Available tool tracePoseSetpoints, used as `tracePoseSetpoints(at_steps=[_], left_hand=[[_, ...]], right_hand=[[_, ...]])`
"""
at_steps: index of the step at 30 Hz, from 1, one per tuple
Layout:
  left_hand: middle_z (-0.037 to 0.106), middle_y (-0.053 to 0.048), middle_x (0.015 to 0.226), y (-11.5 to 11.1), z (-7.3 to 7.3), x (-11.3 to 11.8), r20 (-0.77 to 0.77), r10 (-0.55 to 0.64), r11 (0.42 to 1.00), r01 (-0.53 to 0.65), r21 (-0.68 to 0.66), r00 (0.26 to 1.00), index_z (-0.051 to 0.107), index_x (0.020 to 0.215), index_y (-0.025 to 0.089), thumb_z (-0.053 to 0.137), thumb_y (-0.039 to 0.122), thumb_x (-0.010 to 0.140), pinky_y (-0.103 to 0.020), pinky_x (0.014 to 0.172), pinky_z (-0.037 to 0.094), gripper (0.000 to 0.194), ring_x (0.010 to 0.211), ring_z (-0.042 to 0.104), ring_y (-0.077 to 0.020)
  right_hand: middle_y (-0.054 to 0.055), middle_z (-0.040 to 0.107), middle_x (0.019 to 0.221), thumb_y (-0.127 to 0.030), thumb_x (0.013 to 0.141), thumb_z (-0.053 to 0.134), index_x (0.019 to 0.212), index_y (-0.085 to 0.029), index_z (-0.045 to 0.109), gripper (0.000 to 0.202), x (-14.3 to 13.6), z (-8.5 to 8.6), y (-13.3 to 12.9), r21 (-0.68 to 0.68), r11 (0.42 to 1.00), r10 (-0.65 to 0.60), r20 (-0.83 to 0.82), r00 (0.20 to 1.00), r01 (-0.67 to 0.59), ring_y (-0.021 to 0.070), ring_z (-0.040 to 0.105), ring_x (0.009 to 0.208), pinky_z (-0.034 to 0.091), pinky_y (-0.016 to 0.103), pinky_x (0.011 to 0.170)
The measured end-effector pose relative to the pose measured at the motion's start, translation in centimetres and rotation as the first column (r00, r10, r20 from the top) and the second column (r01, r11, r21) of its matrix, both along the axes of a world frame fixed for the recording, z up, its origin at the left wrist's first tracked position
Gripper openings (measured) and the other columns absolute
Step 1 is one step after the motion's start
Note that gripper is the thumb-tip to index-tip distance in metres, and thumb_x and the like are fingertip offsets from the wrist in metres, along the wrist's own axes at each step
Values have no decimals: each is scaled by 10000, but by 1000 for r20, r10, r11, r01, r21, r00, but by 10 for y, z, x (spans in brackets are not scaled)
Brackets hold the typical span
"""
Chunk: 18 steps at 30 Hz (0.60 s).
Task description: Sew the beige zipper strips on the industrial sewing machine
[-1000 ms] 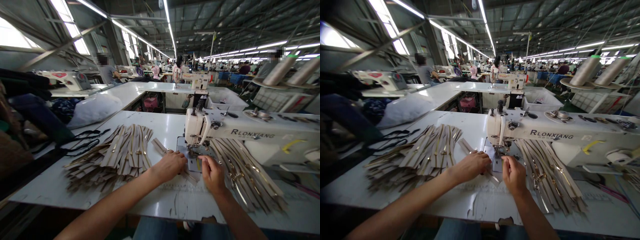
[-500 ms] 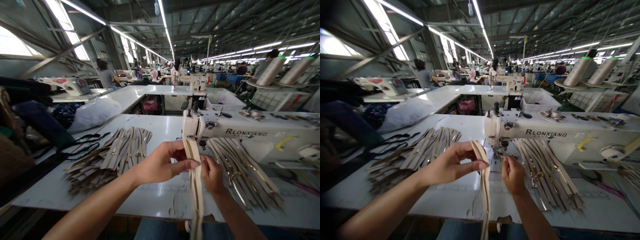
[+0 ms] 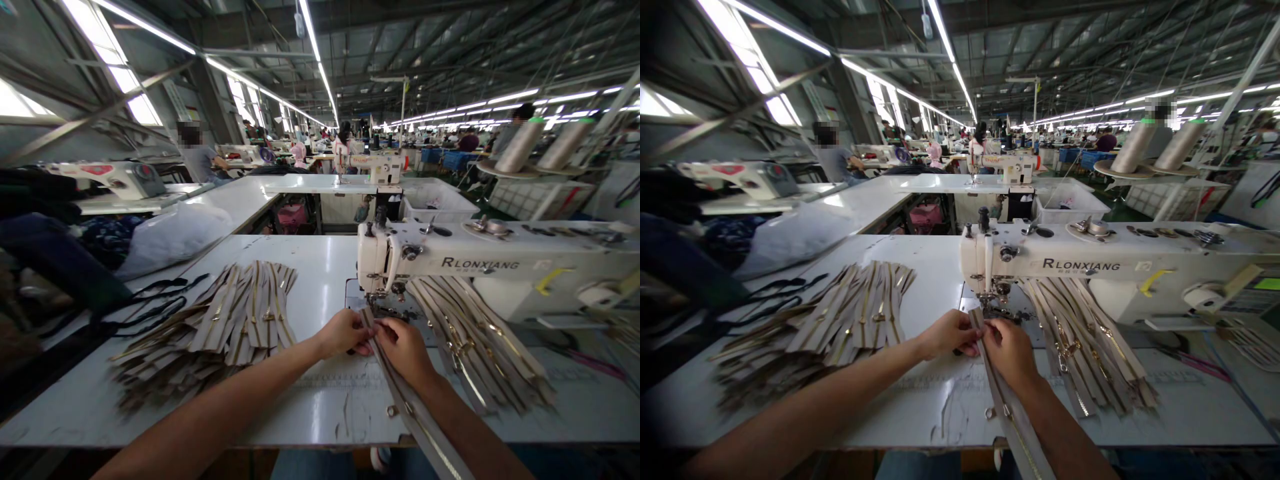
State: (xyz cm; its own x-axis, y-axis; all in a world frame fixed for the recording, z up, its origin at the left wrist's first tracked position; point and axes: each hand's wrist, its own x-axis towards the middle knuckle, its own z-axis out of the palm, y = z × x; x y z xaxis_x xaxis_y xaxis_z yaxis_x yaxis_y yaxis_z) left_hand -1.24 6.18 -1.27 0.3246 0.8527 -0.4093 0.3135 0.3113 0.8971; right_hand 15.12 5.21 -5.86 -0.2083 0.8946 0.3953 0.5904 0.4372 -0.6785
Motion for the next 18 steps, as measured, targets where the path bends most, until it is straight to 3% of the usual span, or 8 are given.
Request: tracePoseSetpoints(at_steps=[2, 4, 6, 8, 10, 12, 18], left_hand=[[584, -1, 499, 3, 8, -2, -210, -101, 991, 116, 62, 973, 590, 587, 141, 646, 357, 824, -258, 572, 526, 325, 528, 611, -155], [590, -19, 532, 6, 13, -5, -500, -78, 940, 230, 250, 863, 600, 582, 150, 642, 337, 820, -280, 584, 517, 305, 567, 618, -183], [641, -41, 695, 8, 11, -7, -623, 42, 797, 349, 492, 781, 650, 703, 159, 652, 274, 812, -286, 647, 519, 159, 677, 634, -195], [655, -54, 901, 9, 3, -8, -583, 59, 619, 429, 658, 810, 675, 859, 174, 622, 202, 839, -279, 741, 519, 64, 821, 632, -188], [644, -56, 996, 9, -9, -10, -532, -9, 501, 464, 730, 847, 680, 932, 181, 558, 161, 889, -277, 804, 513, 132, 901, 613, -179], [651, -56, 989, 7, -19, -12, -512, -30, 460, 467, 756, 858, 682, 957, 178, 521, 158, 918, -293, 829, 513, 166, 922, 601, -186], [661, -68, 979, 3, -24, -13, -541, 113, 451, 442, 775, 833, 691, 959, 179, 529, 159, 920, -343, 793, 533, 168, 914, 582, -224]], right_hand=[[47, 718, 827, -261, 855, 511, 906, -179, 693, 206, 0, -4, 2, -8, 1000, -17, 19, 1000, 17, 163, 656, 691, 495, 242, 629], [40, 706, 772, -251, 843, 529, 867, -180, 691, 179, 0, -7, 3, -8, 999, -51, 48, 998, 52, 161, 643, 650, 476, 237, 600], [34, 684, 717, -231, 832, 538, 809, -182, 684, 156, 0, -8, 3, -2, 996, -89, 88, 992, 89, 162, 622, 614, 447, 241, 579], [29, 658, 678, -188, 811, 534, 749, -185, 667, 146, -2, -7, 1, 7, 993, -121, 120, 985, 121, 166, 602, 598, 416, 247, 569], [27, 649, 685, -158, 797, 529, 736, -188, 656, 144, -3, -5, 0, 20, 989, -147, 149, 978, 145, 171, 598, 616, 403, 253, 580], [27, 660, 740, -154, 805, 529, 788, -192, 666, 143, -5, -3, -2, 36, 986, -166, 188, 968, 162, 176, 611, 667, 412, 256, 612], [20, 676, 845, -168, 853, 550, 919, -218, 698, 170, -8, -3, -3, 10, 987, -159, 257, 953, 162, 173, 633, 766, 441, 253, 690]])
